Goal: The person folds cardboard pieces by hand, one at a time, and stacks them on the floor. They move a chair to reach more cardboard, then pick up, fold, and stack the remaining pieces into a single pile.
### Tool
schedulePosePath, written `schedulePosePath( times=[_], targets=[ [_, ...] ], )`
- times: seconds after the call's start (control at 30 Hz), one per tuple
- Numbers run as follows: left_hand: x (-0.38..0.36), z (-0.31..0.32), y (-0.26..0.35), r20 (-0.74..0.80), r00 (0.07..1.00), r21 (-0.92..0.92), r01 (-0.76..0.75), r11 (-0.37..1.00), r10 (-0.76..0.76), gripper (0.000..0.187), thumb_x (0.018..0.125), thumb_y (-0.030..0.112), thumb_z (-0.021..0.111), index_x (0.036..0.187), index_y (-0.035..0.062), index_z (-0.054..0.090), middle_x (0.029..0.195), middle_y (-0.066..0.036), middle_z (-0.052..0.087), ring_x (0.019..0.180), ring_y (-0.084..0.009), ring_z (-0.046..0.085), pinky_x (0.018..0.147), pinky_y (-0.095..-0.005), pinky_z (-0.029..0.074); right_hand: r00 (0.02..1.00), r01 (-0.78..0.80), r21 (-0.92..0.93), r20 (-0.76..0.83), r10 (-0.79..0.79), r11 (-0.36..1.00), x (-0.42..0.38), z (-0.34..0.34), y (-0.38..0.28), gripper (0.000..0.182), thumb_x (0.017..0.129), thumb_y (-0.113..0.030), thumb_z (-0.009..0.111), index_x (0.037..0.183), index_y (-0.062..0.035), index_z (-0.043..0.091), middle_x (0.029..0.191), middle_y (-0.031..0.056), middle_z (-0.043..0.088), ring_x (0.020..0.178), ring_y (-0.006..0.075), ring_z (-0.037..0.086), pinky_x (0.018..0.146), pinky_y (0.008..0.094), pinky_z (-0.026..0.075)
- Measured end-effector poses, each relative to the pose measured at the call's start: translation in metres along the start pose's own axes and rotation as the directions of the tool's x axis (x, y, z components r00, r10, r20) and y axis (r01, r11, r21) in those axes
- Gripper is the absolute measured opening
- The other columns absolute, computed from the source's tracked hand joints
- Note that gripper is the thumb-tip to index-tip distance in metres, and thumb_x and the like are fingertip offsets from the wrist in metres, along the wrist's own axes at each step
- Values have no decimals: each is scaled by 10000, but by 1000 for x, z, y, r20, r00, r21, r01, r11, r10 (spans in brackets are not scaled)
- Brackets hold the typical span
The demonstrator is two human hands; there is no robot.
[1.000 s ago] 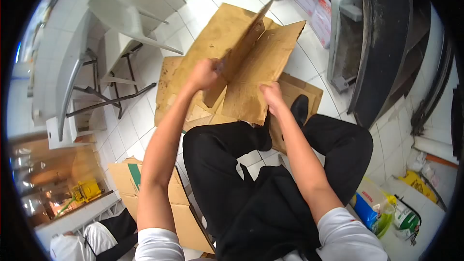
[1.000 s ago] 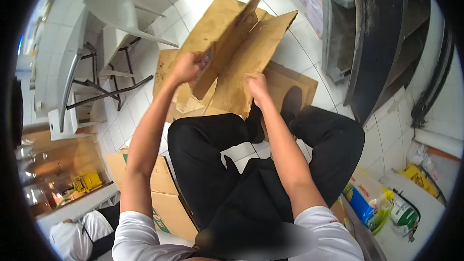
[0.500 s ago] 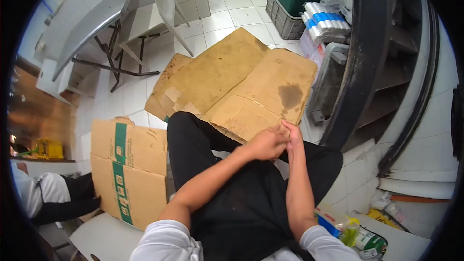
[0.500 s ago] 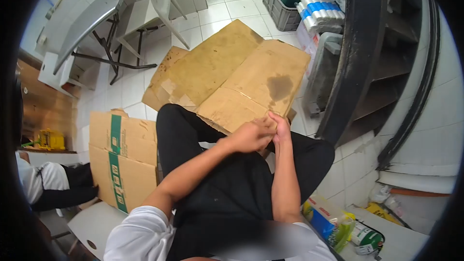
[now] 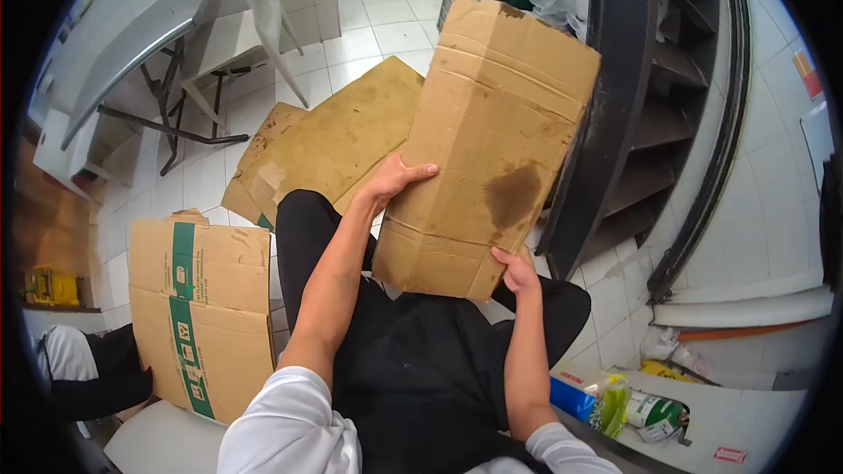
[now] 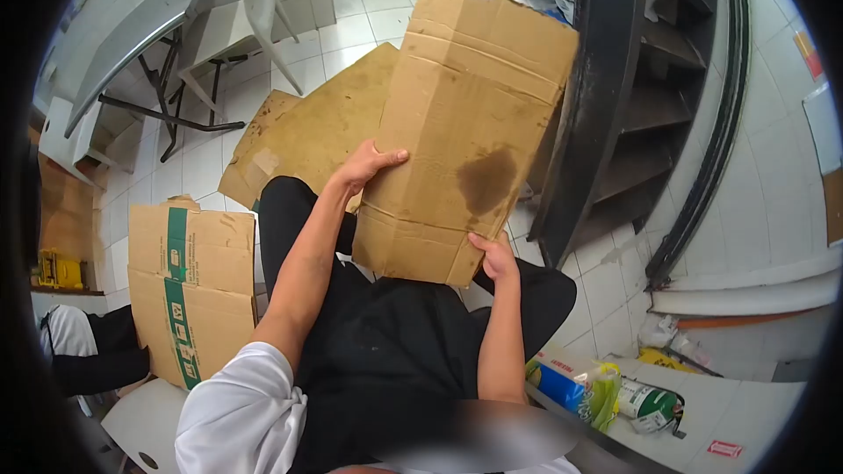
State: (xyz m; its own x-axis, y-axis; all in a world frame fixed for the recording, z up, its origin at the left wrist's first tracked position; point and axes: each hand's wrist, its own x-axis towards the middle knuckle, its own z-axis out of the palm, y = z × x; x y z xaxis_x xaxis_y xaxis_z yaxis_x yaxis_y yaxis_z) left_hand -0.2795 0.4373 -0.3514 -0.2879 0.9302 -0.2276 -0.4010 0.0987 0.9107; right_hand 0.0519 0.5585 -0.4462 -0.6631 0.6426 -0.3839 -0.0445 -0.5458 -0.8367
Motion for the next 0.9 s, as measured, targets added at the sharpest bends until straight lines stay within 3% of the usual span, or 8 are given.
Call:
schedulePosePath(
  times=[0.17, 0.27, 0.37, 0.43, 0.5, 0.63, 0.77, 0.9],
  targets=[
    [11, 9, -54, -356, 923, 149, -97, 984, 145, 419, 850, 183, 845, 1150, -58, 681, 1044, -154, 749, 892, -231, 733, 799, -340, 586, 990, -13, -177, -143, -12, 984, 9, 10, 9, 453, 880, 45, 715, 1313, 43, 579, 1215, 136, 703, 1100, 251, 684, 941, 362, 546],
    [26, 0, -64, -431, 898, 3, -103, 995, 94, 423, 878, 166, 821, 1177, -80, 651, 1042, -167, 745, 878, -261, 738, 819, -384, 598, 861, 147, -644, -290, -417, 751, 42, -8, 25, 642, 898, -150, 778, 1436, 48, 491, 1320, 233, 645, 1225, 299, 628, 1039, 386, 481],
    [36, -25, -80, -558, 825, -184, -229, 956, 90, 480, 904, 180, 799, 1256, -76, 596, 1103, -187, 725, 936, -298, 731, 851, -438, 610, 742, -21, -808, -407, -533, 588, 24, -18, 31, 814, 910, -244, 780, 1549, 8, 345, 1495, 294, 482, 1368, 341, 510, 1135, 415, 392],
    [40, -43, -90, -605, 794, -422, -382, 822, 59, 539, 930, 205, 773, 1338, -53, 535, 1213, -220, 681, 1037, -343, 705, 895, -498, 604, 807, -124, -493, -555, -202, 861, -1, 8, 18, 969, 900, -360, 798, 1603, -27, 220, 1607, 295, 313, 1456, 366, 394, 1188, 421, 327],
    [38, -43, -93, -585, 811, -503, -381, 776, 19, 537, 928, 201, 775, 1346, -41, 540, 1251, -206, 666, 1076, -328, 686, 931, -483, 587, 938, -298, 395, -50, 344, 869, -11, 11, 23, 1027, 887, -425, 802, 1615, -57, 178, 1631, 269, 281, 1473, 371, 367, 1201, 470, 306],
    [36, -16, -120, -357, 926, -731, -198, 653, -119, 529, 977, 247, 712, 1395, -4, 507, 1354, -190, 617, 1226, -354, 616, 1038, -526, 526, 999, 29, 224, -51, -18, 974, 37, 23, 72, 865, 934, -449, 735, 1586, -121, 271, 1592, 143, 380, 1457, 358, 373, 1172, 570, 316],
    [25, 35, -137, -292, 955, -673, -169, 720, -49, 568, 1000, 348, 671, 1435, 31, 490, 1409, -179, 590, 1280, -355, 578, 1100, -542, 466, 971, -190, 266, -91, 221, 945, 19, -22, 64, 643, 938, -424, 729, 1459, -127, 497, 1404, 39, 600, 1326, 254, 534, 1096, 514, 415],
    [34, 70, -133, -79, 974, -822, 56, 566, -212, 570, 987, 374, 690, 1407, 29, 517, 1367, -160, 620, 1231, -321, 615, 1067, -507, 502, 941, 232, 22, -258, -218, 973, -27, -17, -20, 623, 950, -318, 741, 1464, -75, 486, 1368, 70, 626, 1276, 266, 578, 1053, 445, 471]
  ],
)
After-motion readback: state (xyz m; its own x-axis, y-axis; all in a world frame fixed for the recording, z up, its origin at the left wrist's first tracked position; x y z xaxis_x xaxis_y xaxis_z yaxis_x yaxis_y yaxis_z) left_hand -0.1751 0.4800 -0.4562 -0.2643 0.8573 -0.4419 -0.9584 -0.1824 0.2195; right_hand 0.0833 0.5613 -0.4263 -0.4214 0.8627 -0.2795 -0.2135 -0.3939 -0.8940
